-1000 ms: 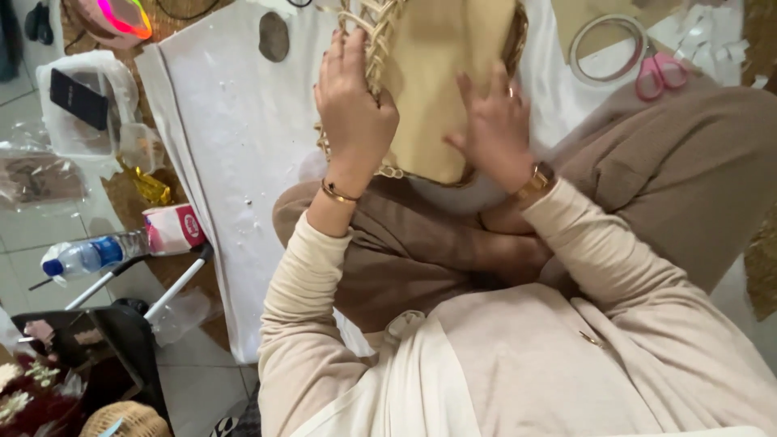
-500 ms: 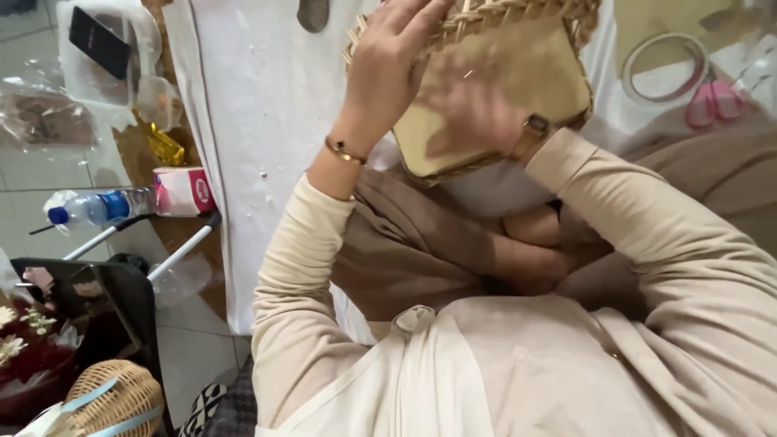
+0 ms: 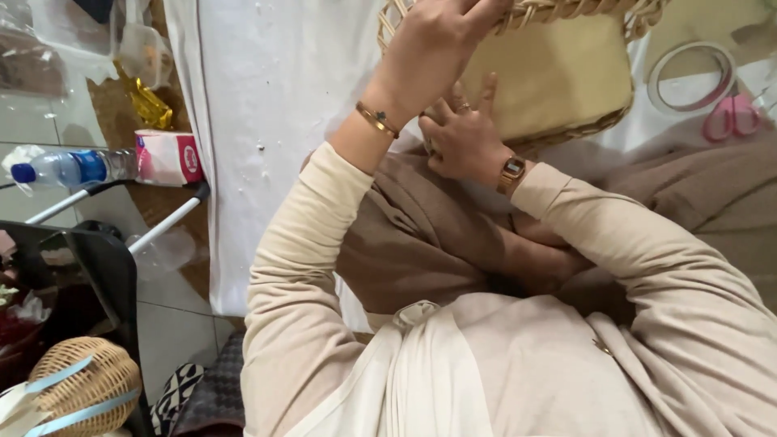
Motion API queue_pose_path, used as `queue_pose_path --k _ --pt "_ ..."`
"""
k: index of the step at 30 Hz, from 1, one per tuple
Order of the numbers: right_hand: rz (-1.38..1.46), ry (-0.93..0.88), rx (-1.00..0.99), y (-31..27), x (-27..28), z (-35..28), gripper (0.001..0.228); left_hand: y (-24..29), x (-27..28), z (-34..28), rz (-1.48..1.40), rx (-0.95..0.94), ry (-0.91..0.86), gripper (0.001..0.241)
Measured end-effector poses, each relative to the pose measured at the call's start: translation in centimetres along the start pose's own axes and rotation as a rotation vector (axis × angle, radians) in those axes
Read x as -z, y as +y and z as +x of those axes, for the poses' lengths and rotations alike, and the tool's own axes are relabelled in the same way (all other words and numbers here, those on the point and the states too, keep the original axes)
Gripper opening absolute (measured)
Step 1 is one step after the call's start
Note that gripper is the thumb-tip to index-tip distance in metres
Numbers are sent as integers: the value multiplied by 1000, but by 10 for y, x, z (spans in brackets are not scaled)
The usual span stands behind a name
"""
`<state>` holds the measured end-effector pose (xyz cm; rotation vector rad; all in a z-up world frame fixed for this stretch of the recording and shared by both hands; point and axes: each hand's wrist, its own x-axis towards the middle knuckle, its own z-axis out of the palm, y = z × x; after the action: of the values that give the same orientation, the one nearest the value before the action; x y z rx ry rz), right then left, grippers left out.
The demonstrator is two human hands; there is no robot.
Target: The person wraps a block of floral foam in paper, secures it with tape, and then fits it into a woven basket to prepare for a floral arrangement.
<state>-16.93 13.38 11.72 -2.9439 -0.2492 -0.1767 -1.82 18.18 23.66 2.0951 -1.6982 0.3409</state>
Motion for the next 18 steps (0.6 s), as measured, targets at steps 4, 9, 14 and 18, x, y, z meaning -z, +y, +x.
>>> queue_pose_path --k 4,9,14,18 --pt "-28 78 -9 -3 7 -5 45 -5 -6 -1 144 -17 28 54" --pt "-27 187 -25 2 12 -6 14 0 -10 4 288 -51 53 44" --pt "-31 121 -80 -2 4 -12 21 1 -23 5 342 -33 44 41" --pt "-93 166 -117 -8 3 -13 19 -2 -24 4 525 -85 2 55"
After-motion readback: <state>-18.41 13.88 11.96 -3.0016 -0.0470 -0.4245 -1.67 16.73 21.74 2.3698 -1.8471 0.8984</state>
